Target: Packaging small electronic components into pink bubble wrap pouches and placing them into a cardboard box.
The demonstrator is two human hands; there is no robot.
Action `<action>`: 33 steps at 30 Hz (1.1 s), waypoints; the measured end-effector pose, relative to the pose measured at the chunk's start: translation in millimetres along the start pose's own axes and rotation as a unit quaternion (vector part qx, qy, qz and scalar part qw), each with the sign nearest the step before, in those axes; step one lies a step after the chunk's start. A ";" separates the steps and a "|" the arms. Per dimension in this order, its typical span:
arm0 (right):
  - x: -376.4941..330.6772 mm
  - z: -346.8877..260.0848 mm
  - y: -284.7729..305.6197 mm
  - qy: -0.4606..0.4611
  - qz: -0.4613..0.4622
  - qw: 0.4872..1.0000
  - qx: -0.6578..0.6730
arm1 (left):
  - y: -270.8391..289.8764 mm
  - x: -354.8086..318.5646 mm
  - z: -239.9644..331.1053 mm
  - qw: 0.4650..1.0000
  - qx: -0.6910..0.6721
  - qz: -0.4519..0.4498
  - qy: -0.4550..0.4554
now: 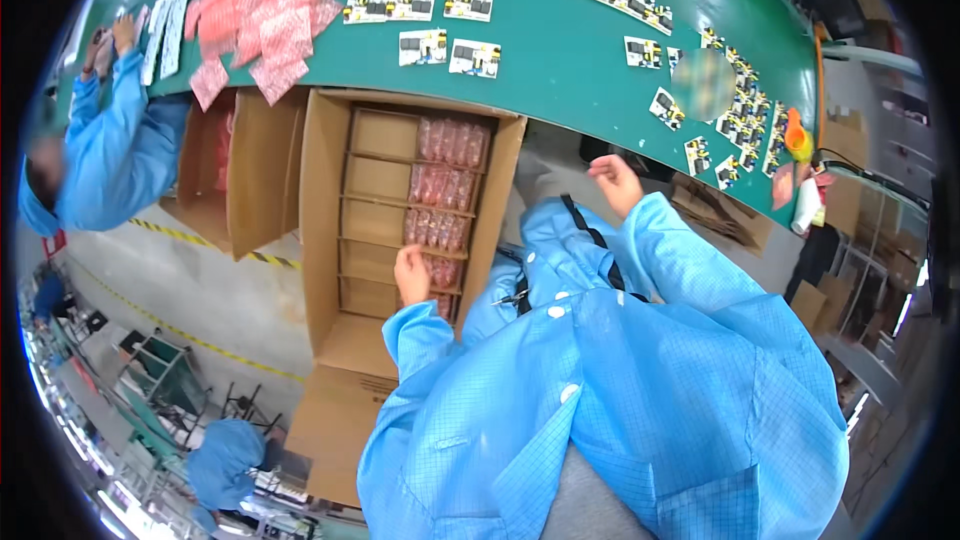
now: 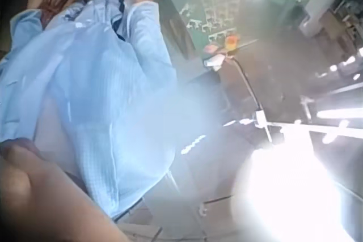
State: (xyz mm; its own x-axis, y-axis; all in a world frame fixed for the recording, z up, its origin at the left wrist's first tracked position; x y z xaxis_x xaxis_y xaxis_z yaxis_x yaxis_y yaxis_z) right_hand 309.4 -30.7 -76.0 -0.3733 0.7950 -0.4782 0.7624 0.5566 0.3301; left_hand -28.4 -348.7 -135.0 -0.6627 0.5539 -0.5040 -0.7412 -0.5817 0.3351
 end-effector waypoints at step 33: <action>554.0 -249.9 240.4 0.063 0.279 0.957 0.038 | -248.9 556.8 537.0 0.741 0.509 0.055 -0.434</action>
State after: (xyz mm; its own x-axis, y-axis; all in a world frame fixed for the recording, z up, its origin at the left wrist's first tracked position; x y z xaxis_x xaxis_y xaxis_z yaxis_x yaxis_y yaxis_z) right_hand 153.8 603.8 -58.1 0.0469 0.9888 -0.1419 0.8964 0.0211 0.4428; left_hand -270.7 424.3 -71.6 -0.2166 0.9681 0.1260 -0.0810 -0.1465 0.9859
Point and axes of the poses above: each hand's wrist, its own x-axis towards the middle knuckle, its own y-axis out of the back of the hand, z = x × y, the point moved 3 cm from there along x, towards the middle knuckle, and after that the axes turned 3 degrees about -y, right-handed, at the moved point
